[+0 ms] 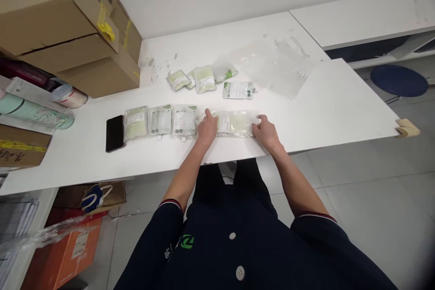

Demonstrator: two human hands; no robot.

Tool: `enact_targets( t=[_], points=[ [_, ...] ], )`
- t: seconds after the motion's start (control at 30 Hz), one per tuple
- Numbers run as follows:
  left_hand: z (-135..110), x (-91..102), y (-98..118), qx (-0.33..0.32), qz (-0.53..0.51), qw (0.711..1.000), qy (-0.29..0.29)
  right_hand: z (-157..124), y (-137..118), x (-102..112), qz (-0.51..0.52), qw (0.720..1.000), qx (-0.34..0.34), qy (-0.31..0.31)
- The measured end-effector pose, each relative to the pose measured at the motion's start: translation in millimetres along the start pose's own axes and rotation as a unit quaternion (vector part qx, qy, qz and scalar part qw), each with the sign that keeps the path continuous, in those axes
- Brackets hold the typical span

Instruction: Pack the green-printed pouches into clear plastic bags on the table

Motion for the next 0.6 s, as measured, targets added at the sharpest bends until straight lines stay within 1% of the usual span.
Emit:
enact_targets(
  t=[0.07, 0.13, 0.2, 0.23, 0.27, 0.3, 0.33, 0.4, 0.43, 0.47, 0.5, 0.53, 0.6],
  points=[
    [-1.4, -0.5, 3.9, -0.015, 0.033, 0.999, -0.020, -4.2, -1.1, 1.1, -0.064, 0.998, -0.009, 0.020],
    [-5.0, -0.5, 7.5, -0.032, 0.061, 0.997, -0.036, -10.5, -1.9, 1.1, -0.103, 0.994, -0.002, 0.048],
    [-7.9, 0.3, 9.4, -0.043, 0.092, 0.994, -0.037, -17.0, -3.8, -1.6, -0.120, 0.987, 0.032, 0.103],
    [-8.4, 1.0, 9.4, -0.053, 0.110, 0.992, -0.029, -19.3, -5.0, -4.5, -0.123, 0.982, 0.061, 0.129],
    [-8.2, 1.8, 8.7, -0.071, 0.128, 0.989, -0.018, -20.6, -6.0, -8.4, -0.128, 0.977, 0.096, 0.143],
    [-7.5, 2.7, 7.5, -0.097, 0.142, 0.985, -0.009, -20.3, -6.6, -13.1, -0.134, 0.972, 0.131, 0.139],
    [-6.8, 3.5, 6.1, -0.129, 0.151, 0.980, -0.005, -18.6, -6.4, -18.1, -0.143, 0.968, 0.165, 0.119],
    [-7.5, 3.9, 4.3, -0.187, 0.155, 0.970, -0.018, -11.8, -3.7, -26.0, -0.164, 0.960, 0.219, 0.061],
    [-10.0, 3.5, 4.8, -0.198, 0.156, 0.967, -0.028, -7.8, -1.5, -27.7, -0.172, 0.956, 0.234, 0.038],
    [-14.6, 2.5, 6.5, -0.194, 0.159, 0.967, -0.037, -4.2, 0.9, -27.4, -0.176, 0.954, 0.240, 0.027],
    [-21.2, 1.2, 9.7, -0.178, 0.167, 0.969, -0.040, -1.8, 3.1, -25.1, -0.174, 0.955, 0.239, 0.033],
    [-29.6, -0.1, 14.2, -0.155, 0.177, 0.971, -0.040, -1.1, 4.9, -21.2, -0.164, 0.957, 0.232, 0.053],
    [-48.5, -1.8, 25.4, -0.114, 0.191, 0.974, -0.050, -5.8, 7.3, -10.9, -0.120, 0.966, 0.195, 0.120]
  ],
)
Point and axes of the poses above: each hand's wrist, its own z-axis towards the middle knuckle, its own x-axis out of the back of the hand, y = z × x, the point moved 1 cm from there along z, towards the middle knuckle, and after that the axes turned 15 degrees about -x, right-handed, at the moved point
